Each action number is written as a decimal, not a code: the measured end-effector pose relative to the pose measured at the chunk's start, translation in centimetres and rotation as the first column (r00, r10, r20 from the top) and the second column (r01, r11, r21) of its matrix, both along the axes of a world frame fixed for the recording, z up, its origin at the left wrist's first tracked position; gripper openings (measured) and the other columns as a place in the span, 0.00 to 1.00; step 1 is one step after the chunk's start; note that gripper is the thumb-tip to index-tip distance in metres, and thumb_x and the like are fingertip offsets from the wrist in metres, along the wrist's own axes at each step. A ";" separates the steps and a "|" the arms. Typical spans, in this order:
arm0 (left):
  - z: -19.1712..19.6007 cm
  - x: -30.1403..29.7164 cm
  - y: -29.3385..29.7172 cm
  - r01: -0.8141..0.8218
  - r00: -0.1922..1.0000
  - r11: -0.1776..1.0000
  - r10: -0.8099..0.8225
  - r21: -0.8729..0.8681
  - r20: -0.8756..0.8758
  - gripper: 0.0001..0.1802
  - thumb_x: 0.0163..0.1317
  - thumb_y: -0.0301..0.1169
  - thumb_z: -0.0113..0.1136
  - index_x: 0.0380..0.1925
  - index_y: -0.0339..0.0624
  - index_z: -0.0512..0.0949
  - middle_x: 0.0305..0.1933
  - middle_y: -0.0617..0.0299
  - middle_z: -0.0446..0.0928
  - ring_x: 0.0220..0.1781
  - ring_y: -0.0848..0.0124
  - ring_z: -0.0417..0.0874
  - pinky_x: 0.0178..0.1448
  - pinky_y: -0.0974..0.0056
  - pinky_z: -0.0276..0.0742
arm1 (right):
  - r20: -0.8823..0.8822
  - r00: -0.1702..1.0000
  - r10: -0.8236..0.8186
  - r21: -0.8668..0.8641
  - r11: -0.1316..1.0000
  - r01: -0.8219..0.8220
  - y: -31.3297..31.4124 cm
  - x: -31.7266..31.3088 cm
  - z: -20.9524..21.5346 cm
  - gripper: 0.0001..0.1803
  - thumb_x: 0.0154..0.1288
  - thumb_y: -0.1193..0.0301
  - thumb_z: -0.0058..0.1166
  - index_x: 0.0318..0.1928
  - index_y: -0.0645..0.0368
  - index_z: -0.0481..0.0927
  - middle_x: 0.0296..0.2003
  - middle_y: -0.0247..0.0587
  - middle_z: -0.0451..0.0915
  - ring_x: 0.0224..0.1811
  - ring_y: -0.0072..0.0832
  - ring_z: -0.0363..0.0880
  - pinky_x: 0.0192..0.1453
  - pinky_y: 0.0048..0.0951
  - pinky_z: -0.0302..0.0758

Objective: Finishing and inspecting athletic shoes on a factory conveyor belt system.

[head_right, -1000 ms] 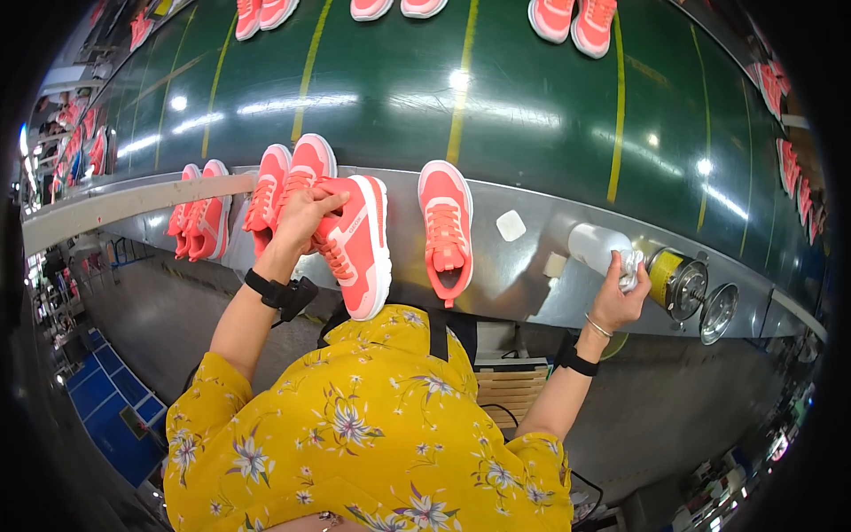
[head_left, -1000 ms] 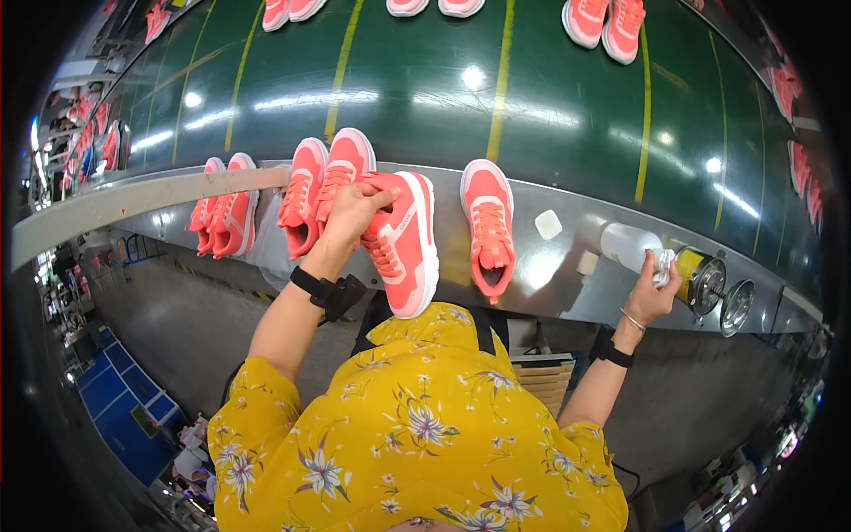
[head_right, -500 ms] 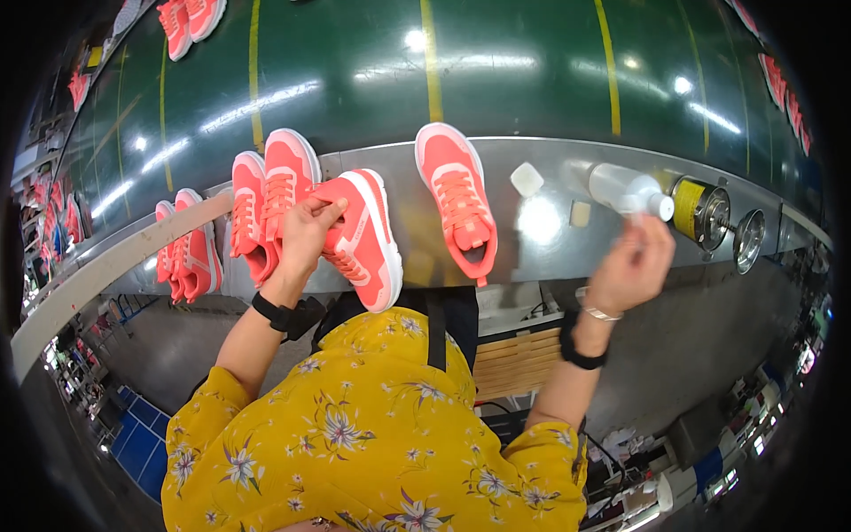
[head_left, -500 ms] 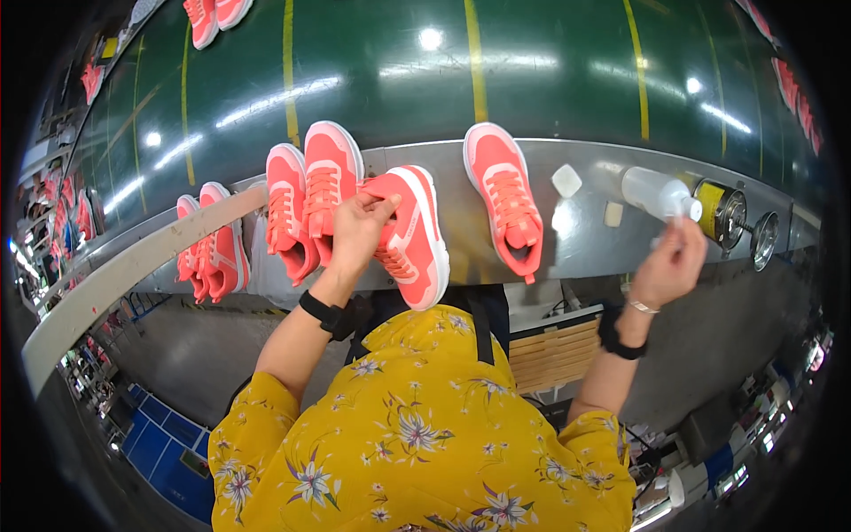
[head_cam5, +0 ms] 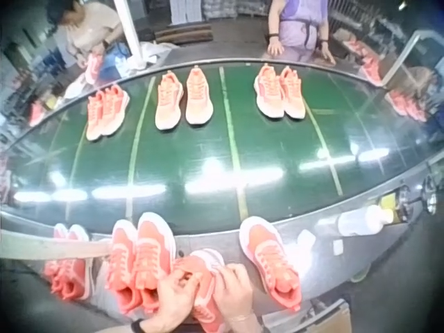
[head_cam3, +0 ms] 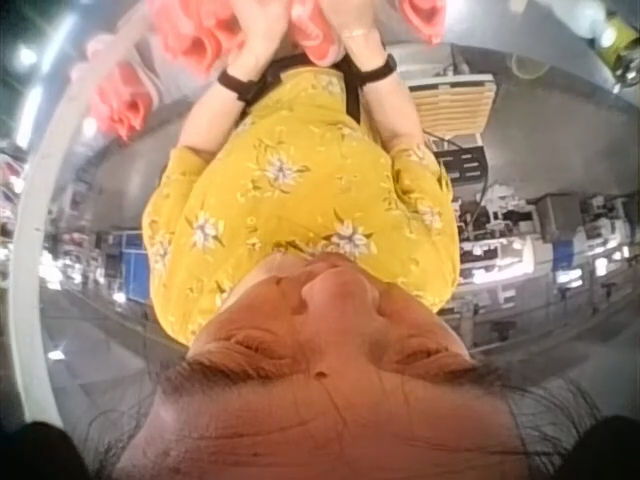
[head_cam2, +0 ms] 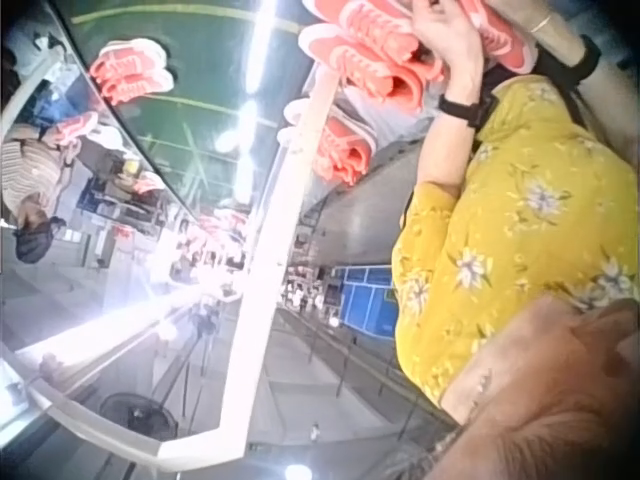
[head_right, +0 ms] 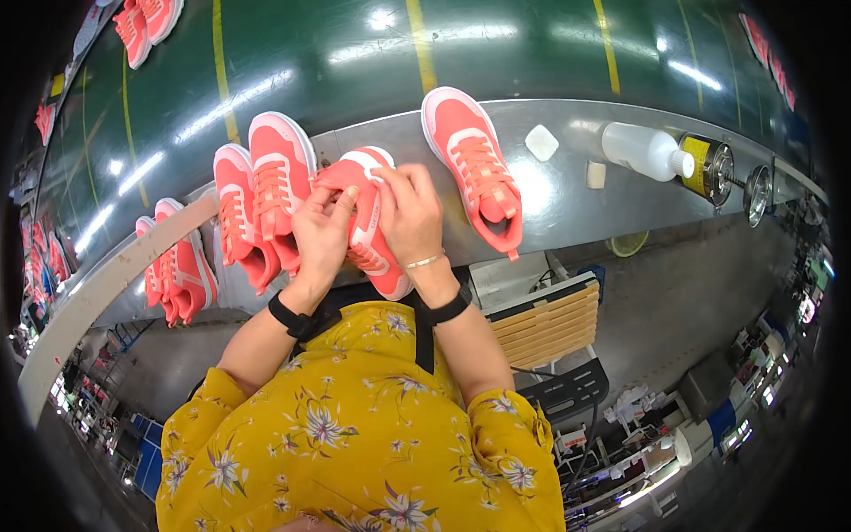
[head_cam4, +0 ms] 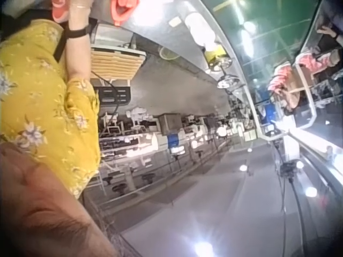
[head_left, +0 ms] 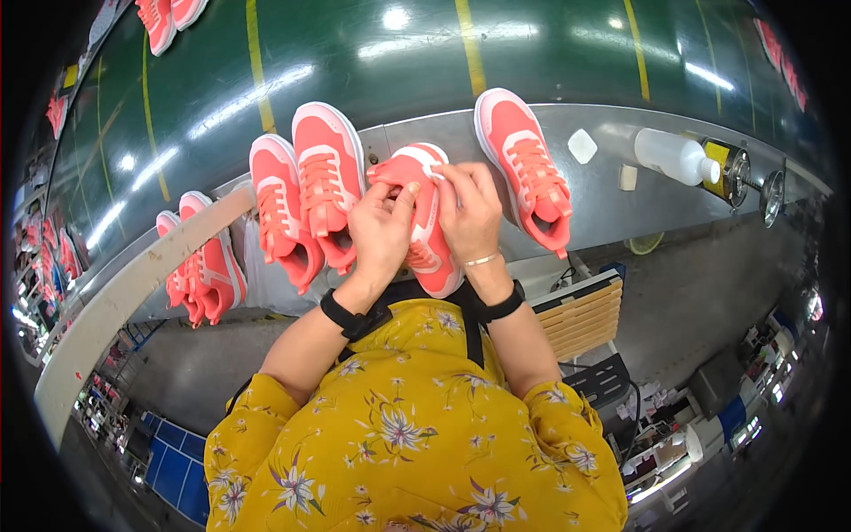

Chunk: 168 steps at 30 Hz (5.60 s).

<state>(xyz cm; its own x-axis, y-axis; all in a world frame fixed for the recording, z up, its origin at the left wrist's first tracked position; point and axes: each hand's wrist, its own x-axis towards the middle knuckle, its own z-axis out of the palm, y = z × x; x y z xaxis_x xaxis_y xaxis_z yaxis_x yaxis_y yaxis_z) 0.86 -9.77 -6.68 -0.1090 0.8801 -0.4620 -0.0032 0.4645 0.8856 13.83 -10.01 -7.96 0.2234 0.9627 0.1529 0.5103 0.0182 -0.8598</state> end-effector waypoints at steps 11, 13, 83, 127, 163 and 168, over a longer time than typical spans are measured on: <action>-0.1 0.5 -0.5 0.002 0.985 1.000 -0.003 -0.004 -0.173 0.09 0.66 0.29 0.67 0.37 0.33 0.81 0.24 0.63 0.78 0.22 0.80 0.73 0.28 0.70 0.68 | 0.085 0.992 0.096 -0.049 0.995 -0.092 0.9 0.4 0.0 0.12 0.59 0.81 0.63 0.44 0.58 0.84 0.31 0.42 0.73 0.29 0.38 0.77 0.33 0.35 0.75; -0.6 0.4 -0.7 0.027 0.984 0.999 -0.023 0.023 -0.177 0.09 0.65 0.29 0.68 0.36 0.32 0.80 0.24 0.61 0.78 0.22 0.79 0.73 0.28 0.69 0.69 | 0.135 0.985 0.104 -0.063 0.993 -0.097 0.4 0.8 0.6 0.13 0.58 0.81 0.64 0.45 0.58 0.84 0.30 0.41 0.72 0.29 0.37 0.76 0.31 0.35 0.74; 0.2 1.4 0.6 0.192 0.911 0.977 -0.142 0.092 -0.386 0.06 0.64 0.26 0.68 0.35 0.33 0.82 0.21 0.58 0.77 0.20 0.74 0.75 0.27 0.67 0.70 | 0.256 0.951 0.175 -0.011 0.984 -0.179 -0.5 3.0 -1.7 0.14 0.58 0.80 0.60 0.47 0.62 0.83 0.28 0.40 0.70 0.30 0.37 0.75 0.30 0.35 0.74; 0.5 1.3 0.7 0.198 0.919 0.980 -0.173 0.035 -0.353 0.07 0.64 0.25 0.68 0.37 0.33 0.81 0.22 0.59 0.78 0.21 0.75 0.75 0.28 0.68 0.71 | 0.248 0.957 0.149 0.080 0.982 -0.174 1.8 2.6 -1.7 0.16 0.57 0.81 0.62 0.47 0.60 0.83 0.28 0.38 0.69 0.26 0.35 0.74 0.28 0.33 0.73; -0.2 -0.1 0.4 0.159 0.972 0.987 -0.151 0.030 -0.181 0.05 0.68 0.25 0.64 0.36 0.33 0.81 0.25 0.71 0.77 0.24 0.86 0.70 0.28 0.75 0.65 | 0.151 0.987 -0.062 0.164 0.986 0.036 -6.8 6.0 3.9 0.13 0.51 0.84 0.66 0.38 0.59 0.87 0.34 0.40 0.81 0.32 0.36 0.83 0.35 0.32 0.81; -0.2 -0.2 0.4 0.182 0.966 0.982 -0.168 0.053 -0.196 0.06 0.69 0.26 0.64 0.36 0.33 0.81 0.26 0.70 0.77 0.24 0.85 0.70 0.29 0.75 0.65 | 0.326 0.756 -0.567 0.253 0.823 0.509 -5.7 12.5 2.5 0.12 0.57 0.84 0.66 0.42 0.60 0.86 0.37 0.46 0.82 0.37 0.38 0.83 0.42 0.34 0.81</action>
